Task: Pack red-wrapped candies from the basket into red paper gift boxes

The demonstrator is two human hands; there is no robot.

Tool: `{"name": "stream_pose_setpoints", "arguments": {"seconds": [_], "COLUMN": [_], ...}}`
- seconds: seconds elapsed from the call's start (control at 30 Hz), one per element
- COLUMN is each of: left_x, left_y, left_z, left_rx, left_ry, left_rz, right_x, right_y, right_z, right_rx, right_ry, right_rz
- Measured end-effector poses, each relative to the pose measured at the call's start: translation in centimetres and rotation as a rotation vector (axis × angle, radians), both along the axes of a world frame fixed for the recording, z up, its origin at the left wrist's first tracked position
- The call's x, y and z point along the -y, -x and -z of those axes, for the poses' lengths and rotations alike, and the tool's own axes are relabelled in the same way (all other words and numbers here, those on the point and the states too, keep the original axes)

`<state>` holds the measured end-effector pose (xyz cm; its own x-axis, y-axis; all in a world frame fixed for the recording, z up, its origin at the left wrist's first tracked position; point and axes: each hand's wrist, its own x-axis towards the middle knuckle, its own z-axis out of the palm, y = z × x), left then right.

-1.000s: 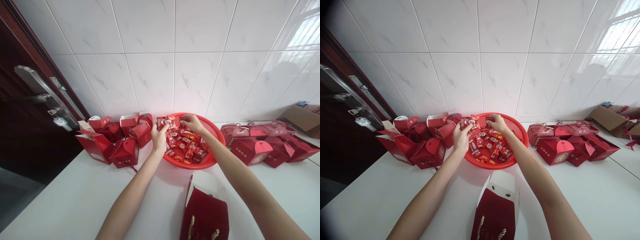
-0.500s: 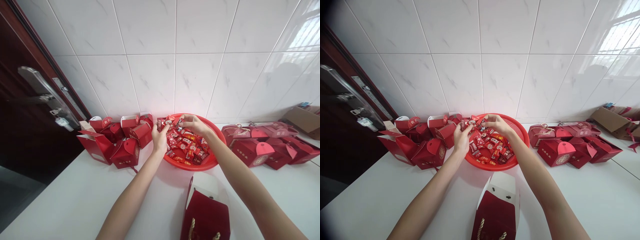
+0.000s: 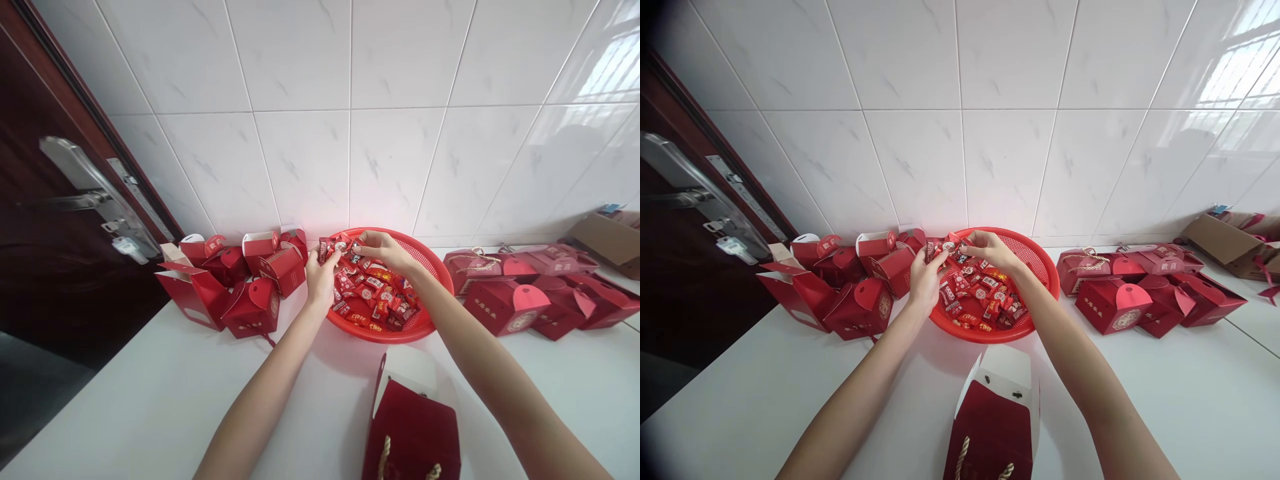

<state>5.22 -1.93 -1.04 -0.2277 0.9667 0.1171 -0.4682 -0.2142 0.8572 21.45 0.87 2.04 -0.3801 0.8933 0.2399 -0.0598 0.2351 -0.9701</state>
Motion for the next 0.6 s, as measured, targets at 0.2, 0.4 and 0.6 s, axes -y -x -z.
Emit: {"name": "stream_pose_setpoints", "arguments": {"seconds": [0.2, 0.4, 0.6], "left_x": [0.13, 0.43, 0.42], "left_y": [0.05, -0.11, -0.03], "left_z": [-0.34, -0.65, -0.50], "left_rx": [-0.004, -0.007, 0.003], "left_ry": [0.025, 0.018, -0.012], "left_rz": [0.055, 0.112, 0.163], "right_x": [-0.19, -0.25, -0.08], "right_y": [-0.03, -0.12, -0.08], "right_z": [0.17, 0.29, 0.22], "right_rx": [-0.020, -0.023, -0.017], "right_ry": [-0.012, -0.085, -0.109], "right_rz": [-0.005, 0.069, 0.083]}}
